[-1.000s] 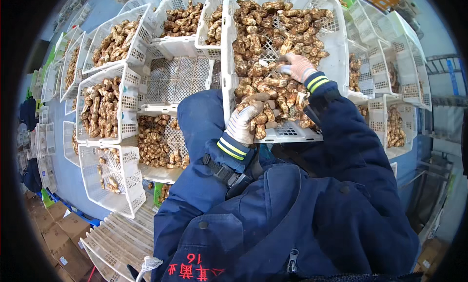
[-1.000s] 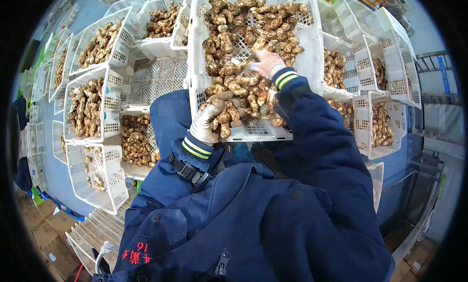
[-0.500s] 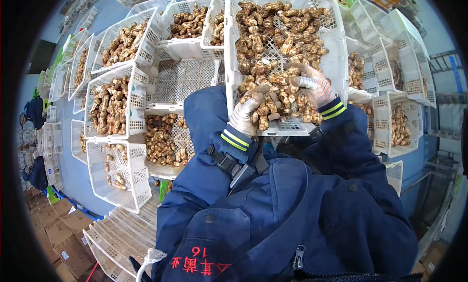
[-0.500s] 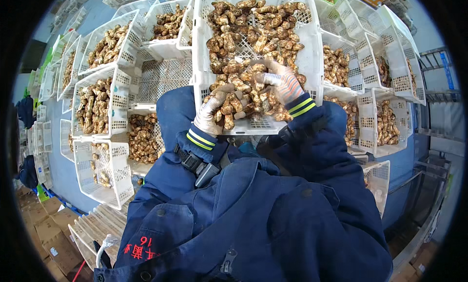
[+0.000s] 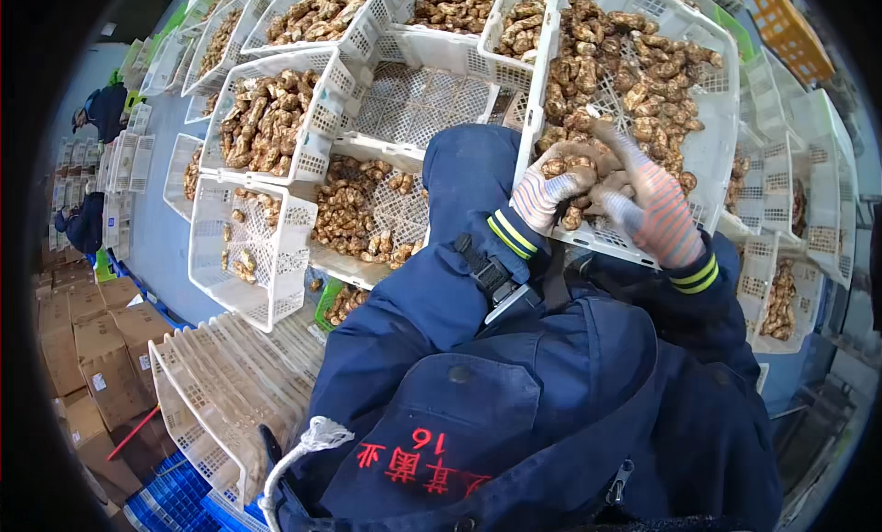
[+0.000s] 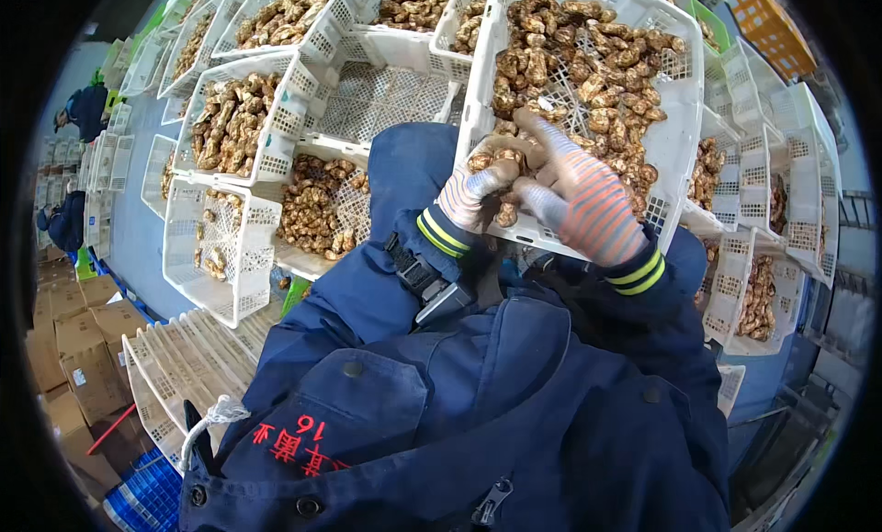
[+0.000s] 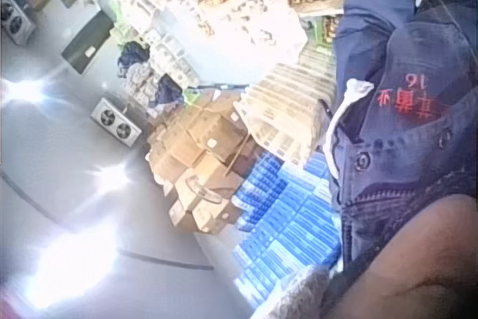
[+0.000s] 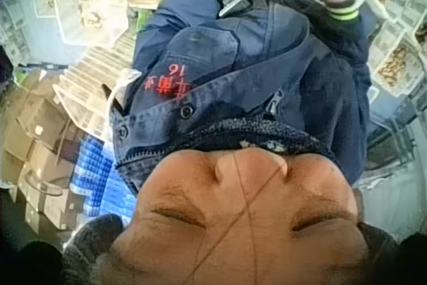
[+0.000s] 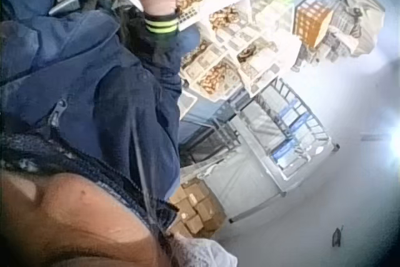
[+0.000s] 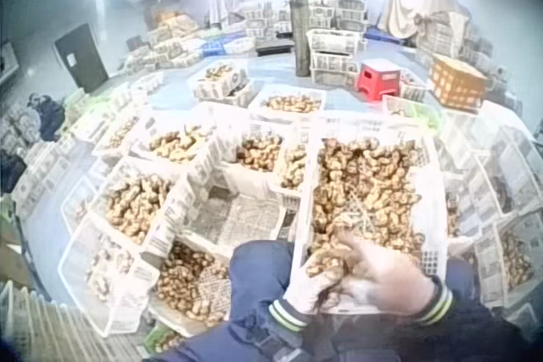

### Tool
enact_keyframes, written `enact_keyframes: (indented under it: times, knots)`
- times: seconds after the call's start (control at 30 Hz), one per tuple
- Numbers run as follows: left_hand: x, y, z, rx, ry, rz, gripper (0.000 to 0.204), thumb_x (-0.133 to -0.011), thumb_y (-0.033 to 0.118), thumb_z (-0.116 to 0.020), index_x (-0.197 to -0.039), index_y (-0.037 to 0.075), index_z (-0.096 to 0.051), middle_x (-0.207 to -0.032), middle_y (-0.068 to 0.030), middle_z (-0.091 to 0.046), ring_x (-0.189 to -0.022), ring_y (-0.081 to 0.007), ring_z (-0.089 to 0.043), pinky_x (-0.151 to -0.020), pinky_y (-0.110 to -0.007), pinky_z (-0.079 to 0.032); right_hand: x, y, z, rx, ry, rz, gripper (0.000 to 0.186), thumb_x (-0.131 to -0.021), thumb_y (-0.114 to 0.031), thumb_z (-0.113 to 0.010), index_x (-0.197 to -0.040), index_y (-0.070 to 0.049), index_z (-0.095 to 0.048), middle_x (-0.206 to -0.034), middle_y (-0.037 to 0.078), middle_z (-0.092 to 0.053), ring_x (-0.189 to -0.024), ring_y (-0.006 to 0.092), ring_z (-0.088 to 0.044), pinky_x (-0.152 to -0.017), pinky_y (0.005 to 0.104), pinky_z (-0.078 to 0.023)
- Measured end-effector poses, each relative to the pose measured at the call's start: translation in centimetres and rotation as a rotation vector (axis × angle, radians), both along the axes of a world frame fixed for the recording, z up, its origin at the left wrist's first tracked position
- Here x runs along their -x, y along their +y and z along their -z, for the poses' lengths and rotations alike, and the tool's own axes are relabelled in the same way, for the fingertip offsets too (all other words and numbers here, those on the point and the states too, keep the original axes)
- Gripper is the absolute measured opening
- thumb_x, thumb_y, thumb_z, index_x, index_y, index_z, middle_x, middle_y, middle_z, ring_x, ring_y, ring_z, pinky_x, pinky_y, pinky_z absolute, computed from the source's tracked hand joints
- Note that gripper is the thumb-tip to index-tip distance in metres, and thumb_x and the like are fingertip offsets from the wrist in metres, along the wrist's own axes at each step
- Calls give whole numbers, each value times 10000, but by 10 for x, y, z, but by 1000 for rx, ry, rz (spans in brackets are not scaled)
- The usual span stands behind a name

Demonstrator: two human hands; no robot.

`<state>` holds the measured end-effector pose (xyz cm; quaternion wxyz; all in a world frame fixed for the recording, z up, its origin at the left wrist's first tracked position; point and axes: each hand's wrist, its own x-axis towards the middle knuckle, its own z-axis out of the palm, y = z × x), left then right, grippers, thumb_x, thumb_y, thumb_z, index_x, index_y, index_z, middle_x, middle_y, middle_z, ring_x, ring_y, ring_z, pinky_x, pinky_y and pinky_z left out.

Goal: The person sorts ginger roots by hand, picking them up from a white plastic crate and placing them into another crate. The process involves repetitive picking and placing of the roots to organize them within the containers.

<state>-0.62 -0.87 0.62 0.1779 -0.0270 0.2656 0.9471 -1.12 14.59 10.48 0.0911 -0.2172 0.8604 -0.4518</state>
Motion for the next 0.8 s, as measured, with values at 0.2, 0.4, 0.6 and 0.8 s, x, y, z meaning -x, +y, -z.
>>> enact_keyframes:
  times: [0.2,0.4,0.6,0.8]
  knots:
    - [3,-105,-33,126,131,-241,452,-793,228,-684,-1151,7,-521,-938,-143,-654,-849,-256,-661,-688,-328,-561,19,52,-12,-37,23,251,463,-867,-131,-538,-1320,-56,-478,-1118,137,-626,-956,168,-610,-816,294,-476]
    - [-52,-271,90,713,-276,-567,544,-835,395,-636,-1230,40,-519,-1172,-147,-578,-1059,-269,-568,-862,-426,-501,33,105,15,-388,26,277,404,-895,-214,-532,-1262,-46,-504,-1101,182,-625,-1045,282,-602,-879,352,-461]
    - [-91,-319,121,957,-516,-638,682,-788,401,-688,-1358,198,-374,-1448,-93,-327,-1331,-292,-284,-943,-644,-331,42,135,48,-632,-58,317,425,-863,-251,-505,-1262,-104,-521,-1104,192,-618,-1047,333,-578,-911,379,-441]
    - [-43,-231,-15,803,21,-452,566,-857,390,-621,-1260,14,-494,-1178,-162,-564,-1088,-272,-553,-931,-384,-461,38,104,69,-648,-103,88,447,-839,-195,-529,-1277,-108,-502,-1222,192,-549,-1134,338,-522,-969,382,-410]
